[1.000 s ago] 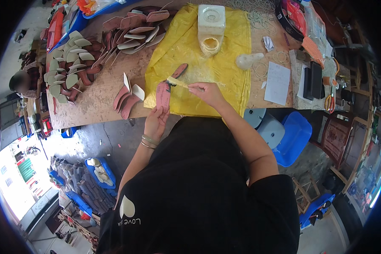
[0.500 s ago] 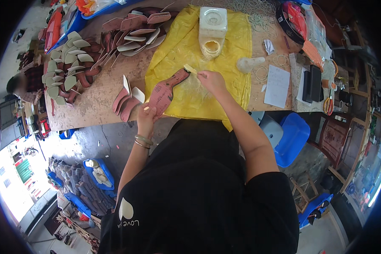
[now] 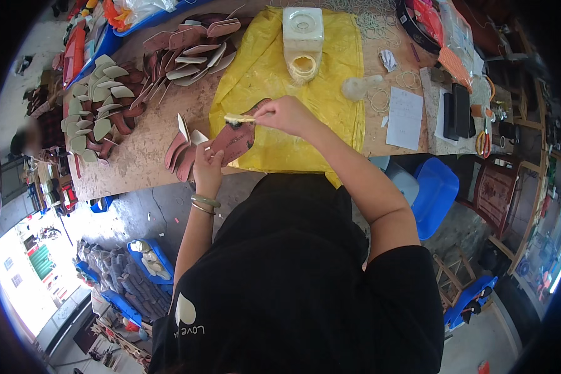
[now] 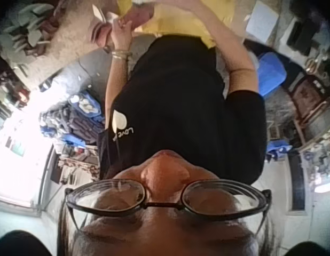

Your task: Applying adhesive to shoe insole components using a small brush in a manufacturing setting.

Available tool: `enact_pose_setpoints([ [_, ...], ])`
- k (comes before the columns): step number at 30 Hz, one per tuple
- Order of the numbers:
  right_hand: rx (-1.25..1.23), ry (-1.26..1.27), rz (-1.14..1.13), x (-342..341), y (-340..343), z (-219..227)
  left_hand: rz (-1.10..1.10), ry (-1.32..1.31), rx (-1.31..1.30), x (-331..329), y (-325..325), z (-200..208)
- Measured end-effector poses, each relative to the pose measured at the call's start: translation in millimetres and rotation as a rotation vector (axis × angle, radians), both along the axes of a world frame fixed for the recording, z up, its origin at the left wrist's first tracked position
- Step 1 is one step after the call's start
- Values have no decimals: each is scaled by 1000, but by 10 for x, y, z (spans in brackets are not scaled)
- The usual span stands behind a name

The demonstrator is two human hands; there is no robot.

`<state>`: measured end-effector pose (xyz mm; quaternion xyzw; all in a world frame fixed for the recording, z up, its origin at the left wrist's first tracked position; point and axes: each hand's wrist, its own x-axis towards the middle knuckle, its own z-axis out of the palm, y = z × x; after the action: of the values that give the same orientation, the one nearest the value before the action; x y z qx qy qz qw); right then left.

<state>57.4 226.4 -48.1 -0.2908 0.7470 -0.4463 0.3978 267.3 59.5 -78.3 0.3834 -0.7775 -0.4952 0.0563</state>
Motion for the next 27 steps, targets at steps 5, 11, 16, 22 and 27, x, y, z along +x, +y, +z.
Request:
enact_pose_setpoints([
  [5,-26,59,23,-17,-23,-239,61,61,112,5,30,-47],
  [11,137,59,-74,-184,107,-779,257,136,408,24,100,-98],
  [16,271,330,-264,-89,400,-1016,344,131,539,19,163,-111],
  [22,136,-68,-375,249,887,-923,396,194,591,-13,211,20],
  [27,56,-48,-570,95,989,-793,82,74,335,39,240,-156],
])
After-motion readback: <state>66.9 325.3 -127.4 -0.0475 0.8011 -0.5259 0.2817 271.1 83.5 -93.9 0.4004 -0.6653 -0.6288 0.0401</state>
